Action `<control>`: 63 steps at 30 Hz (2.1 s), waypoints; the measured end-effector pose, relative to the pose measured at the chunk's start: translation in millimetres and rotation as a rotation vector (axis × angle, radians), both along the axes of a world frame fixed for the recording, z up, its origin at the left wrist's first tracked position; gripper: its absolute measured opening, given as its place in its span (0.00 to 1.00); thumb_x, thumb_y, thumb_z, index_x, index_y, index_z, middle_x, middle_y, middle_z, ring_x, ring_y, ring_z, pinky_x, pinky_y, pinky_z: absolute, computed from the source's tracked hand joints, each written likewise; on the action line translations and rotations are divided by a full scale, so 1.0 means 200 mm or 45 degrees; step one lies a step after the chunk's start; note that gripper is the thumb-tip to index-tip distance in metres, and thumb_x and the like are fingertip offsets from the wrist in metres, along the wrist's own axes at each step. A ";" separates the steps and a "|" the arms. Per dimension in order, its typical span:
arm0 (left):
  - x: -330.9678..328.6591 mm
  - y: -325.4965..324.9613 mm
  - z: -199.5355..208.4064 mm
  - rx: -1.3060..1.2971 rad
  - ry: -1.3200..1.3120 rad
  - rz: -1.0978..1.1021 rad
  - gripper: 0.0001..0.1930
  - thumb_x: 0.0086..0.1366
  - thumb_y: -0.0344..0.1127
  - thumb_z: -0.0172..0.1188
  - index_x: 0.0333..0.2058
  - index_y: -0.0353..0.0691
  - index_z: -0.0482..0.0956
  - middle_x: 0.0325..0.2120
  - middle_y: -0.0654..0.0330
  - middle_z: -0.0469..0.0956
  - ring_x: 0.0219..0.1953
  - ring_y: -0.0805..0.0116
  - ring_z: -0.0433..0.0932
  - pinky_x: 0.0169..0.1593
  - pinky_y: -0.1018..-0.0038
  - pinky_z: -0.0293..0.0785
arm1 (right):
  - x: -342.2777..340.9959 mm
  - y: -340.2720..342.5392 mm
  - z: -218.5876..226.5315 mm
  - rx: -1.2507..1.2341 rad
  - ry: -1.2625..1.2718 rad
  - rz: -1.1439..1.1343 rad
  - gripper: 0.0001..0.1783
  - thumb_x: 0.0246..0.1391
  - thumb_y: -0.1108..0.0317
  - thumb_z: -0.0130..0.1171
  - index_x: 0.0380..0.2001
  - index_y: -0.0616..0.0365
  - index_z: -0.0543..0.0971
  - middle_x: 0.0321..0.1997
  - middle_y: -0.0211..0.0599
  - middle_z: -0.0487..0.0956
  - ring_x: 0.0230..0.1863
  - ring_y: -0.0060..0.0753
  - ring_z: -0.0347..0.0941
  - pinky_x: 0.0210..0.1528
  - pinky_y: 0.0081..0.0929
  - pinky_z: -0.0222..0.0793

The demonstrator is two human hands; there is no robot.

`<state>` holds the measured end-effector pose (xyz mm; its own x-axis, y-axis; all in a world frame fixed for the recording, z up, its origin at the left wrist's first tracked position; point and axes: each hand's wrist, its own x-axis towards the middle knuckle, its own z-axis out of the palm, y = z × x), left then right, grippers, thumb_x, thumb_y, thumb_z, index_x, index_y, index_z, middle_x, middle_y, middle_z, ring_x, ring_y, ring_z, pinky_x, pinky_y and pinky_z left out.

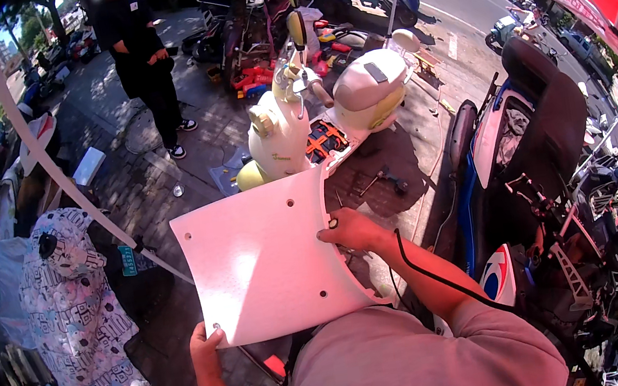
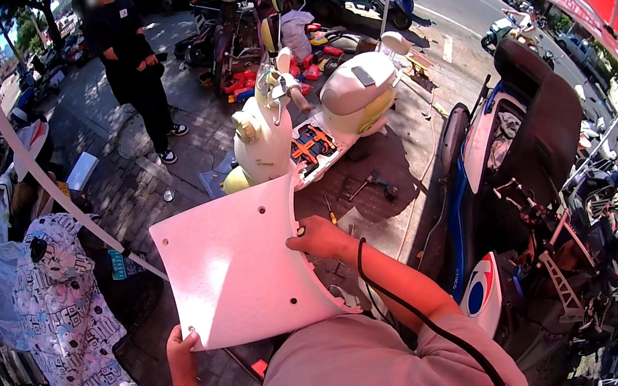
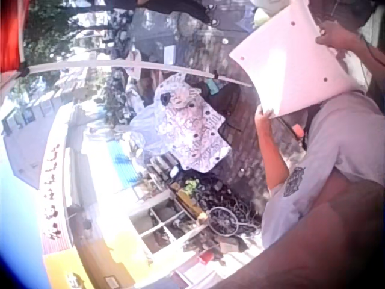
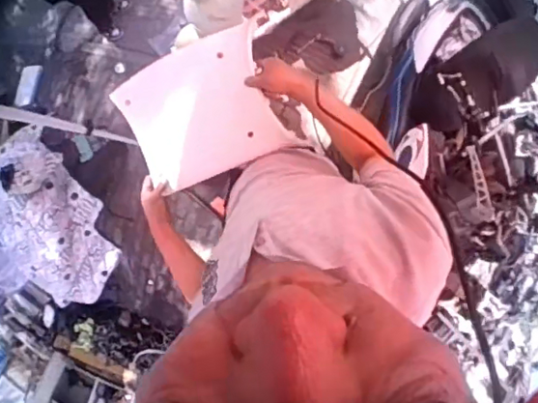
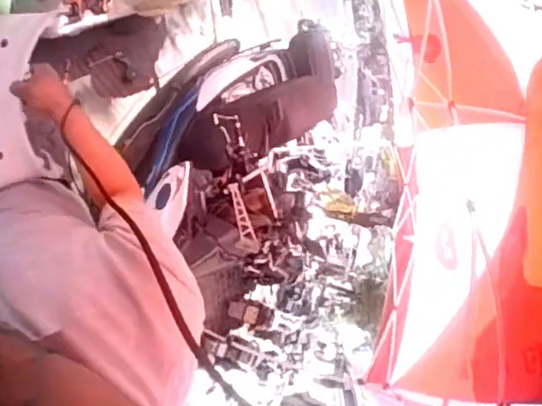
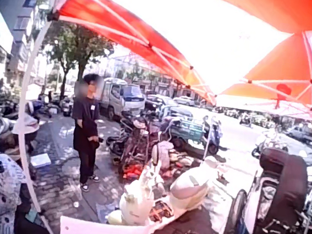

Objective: The person unscrews a screw from a scooter panel using a screwdriver and then aligns and presses a replacement plastic panel into place onto the scooter frame by hand.

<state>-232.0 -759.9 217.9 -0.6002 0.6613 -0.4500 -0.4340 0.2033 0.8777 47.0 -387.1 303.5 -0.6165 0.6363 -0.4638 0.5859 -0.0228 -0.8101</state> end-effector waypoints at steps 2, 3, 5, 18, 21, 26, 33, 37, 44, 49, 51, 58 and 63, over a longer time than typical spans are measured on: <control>0.05 0.09 -0.05 0.011 0.029 -0.020 0.18 0.59 0.26 0.64 0.49 0.33 0.78 0.40 0.61 0.83 0.41 0.72 0.80 0.50 0.73 0.75 | 0.09 0.07 -0.03 0.137 -0.008 0.050 0.26 0.54 0.56 0.66 0.50 0.67 0.85 0.41 0.49 0.88 0.41 0.39 0.86 0.51 0.33 0.78; 0.10 0.15 -0.06 0.031 0.058 -0.032 0.19 0.59 0.25 0.64 0.51 0.33 0.77 0.41 0.61 0.82 0.41 0.71 0.80 0.51 0.73 0.75 | 0.15 0.09 -0.04 0.203 -0.021 0.078 0.26 0.54 0.55 0.66 0.49 0.66 0.85 0.41 0.49 0.88 0.42 0.41 0.86 0.51 0.34 0.78; 0.16 0.23 -0.06 0.016 0.162 -0.039 0.22 0.59 0.24 0.63 0.53 0.33 0.76 0.42 0.60 0.82 0.42 0.71 0.80 0.52 0.72 0.75 | 0.23 0.14 -0.04 0.204 -0.024 0.053 0.26 0.54 0.54 0.65 0.48 0.65 0.85 0.42 0.51 0.88 0.42 0.45 0.86 0.52 0.37 0.78; 0.34 0.44 -0.08 0.040 0.504 -0.120 0.13 0.62 0.19 0.62 0.44 0.41 0.75 0.37 0.65 0.76 0.40 0.76 0.74 0.47 0.77 0.71 | 0.52 0.23 -0.05 0.226 -0.079 -0.108 0.25 0.52 0.56 0.63 0.44 0.68 0.85 0.37 0.53 0.87 0.40 0.48 0.85 0.49 0.37 0.79; 0.30 0.36 -0.05 -0.001 0.621 -0.130 0.11 0.62 0.20 0.63 0.41 0.40 0.77 0.37 0.66 0.76 0.40 0.76 0.74 0.48 0.77 0.70 | 0.51 0.16 -0.01 0.112 -0.008 -0.111 0.30 0.52 0.51 0.66 0.50 0.64 0.85 0.41 0.47 0.88 0.42 0.41 0.86 0.51 0.35 0.79; 0.22 0.28 0.03 0.001 0.576 -0.243 0.09 0.63 0.23 0.63 0.41 0.40 0.77 0.37 0.67 0.76 0.41 0.77 0.74 0.48 0.78 0.69 | 0.49 0.08 -0.04 0.112 0.001 -0.132 0.29 0.52 0.52 0.67 0.50 0.64 0.85 0.41 0.46 0.88 0.41 0.40 0.86 0.51 0.34 0.79; 0.13 0.19 0.08 -0.021 0.582 -0.311 0.08 0.62 0.23 0.63 0.40 0.39 0.78 0.36 0.68 0.76 0.39 0.79 0.73 0.47 0.79 0.68 | 0.44 -0.03 0.00 0.061 0.064 -0.179 0.25 0.51 0.57 0.65 0.45 0.67 0.85 0.38 0.48 0.88 0.38 0.40 0.86 0.49 0.34 0.79; 0.11 0.19 0.10 -0.070 0.557 -0.352 0.09 0.61 0.22 0.64 0.40 0.38 0.80 0.35 0.68 0.76 0.40 0.78 0.74 0.48 0.78 0.68 | 0.46 -0.06 0.00 0.112 0.077 -0.166 0.24 0.51 0.57 0.65 0.46 0.67 0.85 0.39 0.47 0.88 0.38 0.40 0.86 0.49 0.34 0.79; 0.09 0.23 0.15 0.004 0.571 -0.407 0.10 0.57 0.17 0.62 0.38 0.36 0.80 0.35 0.65 0.78 0.42 0.74 0.76 0.52 0.77 0.70 | 0.50 -0.06 -0.02 0.065 0.082 -0.166 0.26 0.52 0.55 0.66 0.49 0.63 0.85 0.43 0.45 0.88 0.42 0.38 0.85 0.52 0.33 0.79; 0.10 0.27 0.20 0.013 0.627 -0.483 0.10 0.57 0.17 0.62 0.37 0.36 0.79 0.36 0.63 0.78 0.42 0.74 0.76 0.51 0.77 0.70 | 0.54 -0.04 -0.09 0.039 0.080 -0.172 0.27 0.53 0.53 0.66 0.51 0.61 0.85 0.45 0.43 0.88 0.45 0.38 0.85 0.53 0.33 0.79; 0.13 0.29 0.23 -0.032 0.603 -0.463 0.10 0.57 0.18 0.63 0.36 0.36 0.79 0.35 0.63 0.78 0.42 0.74 0.76 0.50 0.77 0.71 | 0.55 -0.04 -0.07 0.016 0.098 -0.193 0.27 0.52 0.53 0.66 0.51 0.61 0.85 0.45 0.43 0.88 0.45 0.38 0.85 0.53 0.34 0.79; 0.09 0.29 0.12 -0.040 0.696 -0.460 0.09 0.56 0.18 0.63 0.35 0.36 0.77 0.33 0.64 0.75 0.41 0.74 0.76 0.48 0.77 0.71 | 0.55 0.00 -0.10 0.090 0.079 -0.144 0.27 0.52 0.52 0.66 0.50 0.61 0.85 0.43 0.42 0.89 0.43 0.37 0.86 0.52 0.33 0.79; 0.12 0.27 0.16 0.006 0.616 -0.401 0.09 0.56 0.19 0.64 0.35 0.36 0.78 0.35 0.62 0.75 0.42 0.73 0.76 0.49 0.77 0.71 | 0.52 0.02 -0.10 0.071 0.053 -0.115 0.27 0.53 0.53 0.66 0.50 0.62 0.85 0.43 0.43 0.89 0.41 0.37 0.86 0.50 0.33 0.80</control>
<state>-208.3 -705.5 249.1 -0.5108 0.8427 -0.1700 0.0975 0.2532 0.9625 152.0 -383.5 283.7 -0.5736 0.7141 -0.4013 0.5494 -0.0280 -0.8351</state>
